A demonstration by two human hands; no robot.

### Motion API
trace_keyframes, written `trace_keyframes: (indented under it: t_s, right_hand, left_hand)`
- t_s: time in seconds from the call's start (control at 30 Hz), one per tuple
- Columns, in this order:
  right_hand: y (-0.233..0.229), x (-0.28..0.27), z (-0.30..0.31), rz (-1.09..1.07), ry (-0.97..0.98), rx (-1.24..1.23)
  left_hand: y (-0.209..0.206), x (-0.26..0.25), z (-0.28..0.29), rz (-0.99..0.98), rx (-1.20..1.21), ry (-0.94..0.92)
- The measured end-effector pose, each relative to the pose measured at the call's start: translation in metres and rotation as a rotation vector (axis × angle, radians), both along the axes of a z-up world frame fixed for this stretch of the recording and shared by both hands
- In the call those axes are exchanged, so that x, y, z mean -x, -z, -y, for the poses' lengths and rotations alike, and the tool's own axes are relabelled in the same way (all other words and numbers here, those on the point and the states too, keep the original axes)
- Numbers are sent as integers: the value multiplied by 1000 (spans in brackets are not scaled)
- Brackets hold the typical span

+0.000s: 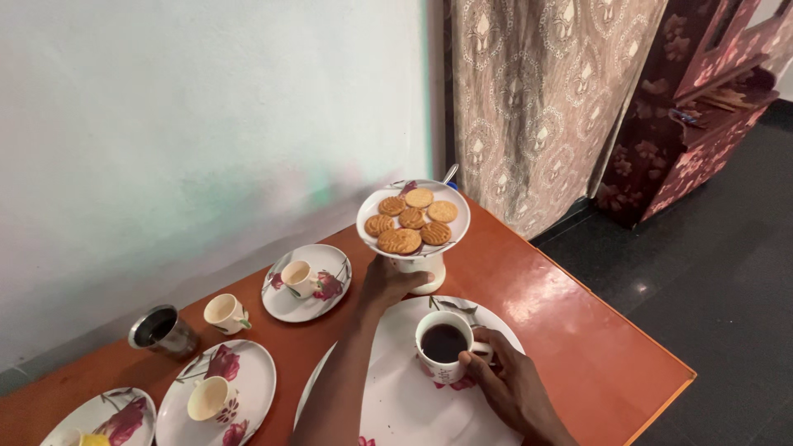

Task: The person pours a dark liquid from a metal cup into several small teacups arranged on saucers. They handle the cups and saucers to position them on a large plate and the table, then pour the liquid into each one.

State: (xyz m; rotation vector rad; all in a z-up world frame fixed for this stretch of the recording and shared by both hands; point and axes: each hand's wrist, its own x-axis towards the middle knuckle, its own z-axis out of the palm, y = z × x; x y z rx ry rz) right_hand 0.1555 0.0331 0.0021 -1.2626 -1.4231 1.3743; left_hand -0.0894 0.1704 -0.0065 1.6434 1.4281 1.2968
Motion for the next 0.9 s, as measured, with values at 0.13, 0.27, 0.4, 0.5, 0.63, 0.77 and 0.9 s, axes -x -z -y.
trace_keyframes:
  t_s: [0.13,0.27,0.4,0.5,0.63,0.77,0.9]
  right_hand:
    - [2,0,-1,-14,3,-10]
    - [3,1,-1,-33,-20,-17]
    - [3,0,-2,12,-14,-42]
    - [3,0,-1,18,0,-39]
    - [6,0,0,2,-18,-70]
    - [11,0,-1,92,22,-77]
    - [15,-2,-1,156,40,-76]
  left_hand:
    - [2,-12,-8,12,32,31]
    - [4,-26,-15,2,25,50]
    - [6,-36,-21,-25,51,38]
    - [9,-37,-25,-30,36,42]
    - [22,-23,-26,-55,-11,42]
    - [30,5,-18,-134,45,-101]
    - [26,46,12,-290,57,-277]
